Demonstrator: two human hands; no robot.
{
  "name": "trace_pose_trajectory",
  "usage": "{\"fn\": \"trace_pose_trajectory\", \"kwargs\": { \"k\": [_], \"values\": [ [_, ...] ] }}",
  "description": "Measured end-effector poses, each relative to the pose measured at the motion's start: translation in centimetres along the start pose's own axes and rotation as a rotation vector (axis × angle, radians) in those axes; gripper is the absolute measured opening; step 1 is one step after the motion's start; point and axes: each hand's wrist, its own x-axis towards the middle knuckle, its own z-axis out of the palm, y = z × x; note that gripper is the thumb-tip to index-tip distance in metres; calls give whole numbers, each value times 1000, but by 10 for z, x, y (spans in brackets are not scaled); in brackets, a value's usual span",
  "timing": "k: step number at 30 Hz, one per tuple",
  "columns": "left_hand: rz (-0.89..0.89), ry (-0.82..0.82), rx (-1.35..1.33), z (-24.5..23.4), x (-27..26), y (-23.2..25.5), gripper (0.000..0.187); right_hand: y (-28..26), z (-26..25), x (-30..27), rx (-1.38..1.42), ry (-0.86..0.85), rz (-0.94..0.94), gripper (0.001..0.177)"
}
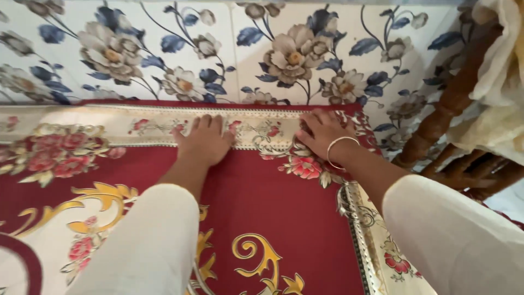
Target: The recorder spreads a patterned red tablecloth over a wooden dining table and arranges salt and pepper shakers.
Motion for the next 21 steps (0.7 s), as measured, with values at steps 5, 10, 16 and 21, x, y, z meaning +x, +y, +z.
{"fn": "trace_pose_trajectory", "kwargs": {
  "k": [5, 10, 16, 21],
  "values": [
    [-14, 38, -1, 8, 21, 3, 66, -9, -10, 6, -39, 23, 35, 73],
    [-28, 64, 38, 8, 26, 8, 73, -5, -9, 23, -96, 39, 48, 82],
    [-27, 84, -15, 22, 40, 0, 78, 4, 1, 41, 18, 113, -57, 85],
    [-55, 64, -10, 12, 38, 7, 82, -5, -4, 46, -65, 59, 32, 87]
  ]
}}
